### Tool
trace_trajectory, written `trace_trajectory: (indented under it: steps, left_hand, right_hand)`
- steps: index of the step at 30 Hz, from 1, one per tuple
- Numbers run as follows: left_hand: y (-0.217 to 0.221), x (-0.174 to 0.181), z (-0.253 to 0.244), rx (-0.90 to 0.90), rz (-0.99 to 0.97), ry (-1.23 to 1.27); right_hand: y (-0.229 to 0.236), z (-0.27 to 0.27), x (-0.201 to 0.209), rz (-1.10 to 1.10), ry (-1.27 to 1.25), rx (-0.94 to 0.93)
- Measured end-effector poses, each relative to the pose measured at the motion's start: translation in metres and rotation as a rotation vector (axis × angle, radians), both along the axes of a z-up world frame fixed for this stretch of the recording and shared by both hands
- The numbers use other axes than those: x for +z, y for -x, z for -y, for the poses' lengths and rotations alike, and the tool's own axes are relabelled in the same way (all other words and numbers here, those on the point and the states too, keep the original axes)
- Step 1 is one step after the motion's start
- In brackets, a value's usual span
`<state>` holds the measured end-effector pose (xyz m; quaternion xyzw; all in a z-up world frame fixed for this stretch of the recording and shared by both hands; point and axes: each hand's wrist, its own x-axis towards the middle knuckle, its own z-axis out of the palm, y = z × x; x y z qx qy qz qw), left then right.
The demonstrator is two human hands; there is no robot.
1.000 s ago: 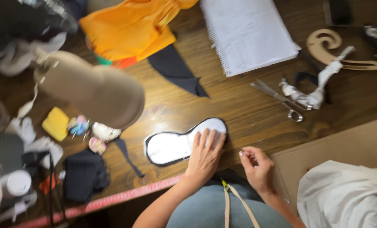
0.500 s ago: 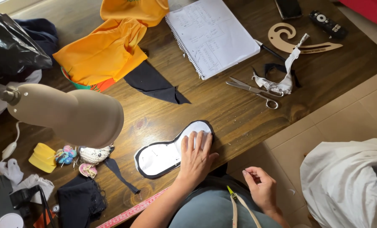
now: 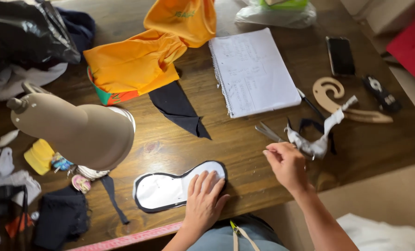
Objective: The person measures a white fabric piece with a measuring tape and a ruler, then retrieves a roll of black elastic from a shelf. They measure and cut a length of the elastic using scissors, preparing it for attachment to the fabric.
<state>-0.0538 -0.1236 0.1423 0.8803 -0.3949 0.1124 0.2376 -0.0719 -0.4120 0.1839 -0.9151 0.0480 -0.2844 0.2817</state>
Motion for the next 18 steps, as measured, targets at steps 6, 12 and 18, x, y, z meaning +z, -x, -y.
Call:
trace_trajectory:
  steps: [6,12,18]
  left_hand:
    - [0.023,0.006,0.03,0.226,-0.068,0.078]
    - [0.034,-0.002,0.061,0.483,0.095,0.047]
    - [0.028,-0.028,0.066,0.576,0.244,0.088]
  right_hand:
    - [-0.04,0.048,-0.045,-0.146,0.062,0.311]
    - [-0.119,0.096,0.015,-0.372,-0.45,0.284]
    - [-0.314,0.203,0.006,-0.366,-1.576,-0.04]
